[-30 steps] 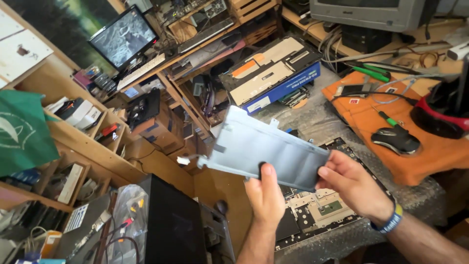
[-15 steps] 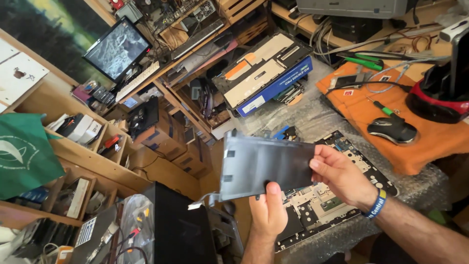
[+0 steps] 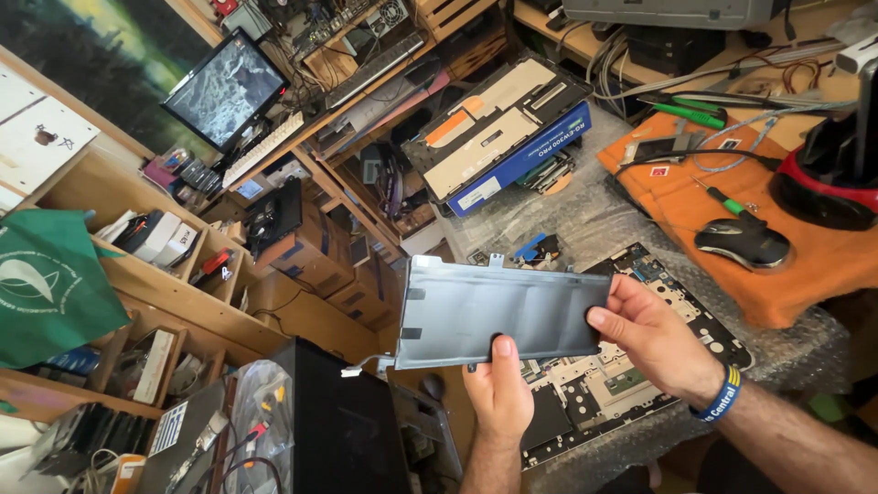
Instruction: The person is disassembling a laptop, specifically removing the internal battery by unscrewing it and lifting it out of the chassis.
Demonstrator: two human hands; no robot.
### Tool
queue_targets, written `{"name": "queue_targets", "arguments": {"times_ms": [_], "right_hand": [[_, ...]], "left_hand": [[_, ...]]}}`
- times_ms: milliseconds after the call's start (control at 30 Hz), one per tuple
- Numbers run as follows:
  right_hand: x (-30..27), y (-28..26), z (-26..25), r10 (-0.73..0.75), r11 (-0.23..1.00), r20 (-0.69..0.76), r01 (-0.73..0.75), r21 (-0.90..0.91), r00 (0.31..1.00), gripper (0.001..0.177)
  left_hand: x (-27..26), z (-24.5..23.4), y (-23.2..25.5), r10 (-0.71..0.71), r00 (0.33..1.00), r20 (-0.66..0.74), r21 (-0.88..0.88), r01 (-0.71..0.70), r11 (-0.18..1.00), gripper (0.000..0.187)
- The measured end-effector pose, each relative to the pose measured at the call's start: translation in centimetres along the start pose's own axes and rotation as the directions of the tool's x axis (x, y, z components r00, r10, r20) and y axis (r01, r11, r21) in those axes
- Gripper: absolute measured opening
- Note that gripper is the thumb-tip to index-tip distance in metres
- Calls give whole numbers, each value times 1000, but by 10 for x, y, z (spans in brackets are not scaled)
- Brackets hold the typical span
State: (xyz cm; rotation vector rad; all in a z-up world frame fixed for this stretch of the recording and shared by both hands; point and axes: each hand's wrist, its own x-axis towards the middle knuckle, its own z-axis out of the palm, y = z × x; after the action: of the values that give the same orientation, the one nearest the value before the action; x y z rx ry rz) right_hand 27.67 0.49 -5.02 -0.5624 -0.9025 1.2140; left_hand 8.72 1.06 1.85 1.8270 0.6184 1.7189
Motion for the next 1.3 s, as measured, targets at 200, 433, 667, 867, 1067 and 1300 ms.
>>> {"name": "queue_targets", "arguments": {"times_ms": [200, 433, 667, 867, 1067, 1300], "right_hand": [[-3, 0, 6, 30, 1000, -8, -30, -9, 1000, 32], [-4, 7, 7, 38, 999, 2, -38, -14, 999, 36], [-14, 24, 0, 16, 997, -17, -14, 73, 1000, 28], [-16, 22, -8, 103, 994, 64, -105, 33, 993, 28], [-21, 32, -21, -23, 999, -7, 23, -43, 1000, 20], [-16, 19, -38, -107, 840, -60, 58, -539, 992, 17]], "left_hand": [[-1, 1, 0, -34, 997, -69, 36, 37, 999, 30], [-12, 1, -19, -39, 978, -203, -40, 32, 999, 32], [-13, 0, -18, -57, 966, -251, -74, 39, 996, 30], [-19, -6, -24, -129, 961, -246, -98, 108, 989, 29], [-16, -11, -41, -196, 952, -233, -155, 163, 974, 43], [-15, -27, -60, -362, 879, -311, -555, 141, 820, 42]]}}
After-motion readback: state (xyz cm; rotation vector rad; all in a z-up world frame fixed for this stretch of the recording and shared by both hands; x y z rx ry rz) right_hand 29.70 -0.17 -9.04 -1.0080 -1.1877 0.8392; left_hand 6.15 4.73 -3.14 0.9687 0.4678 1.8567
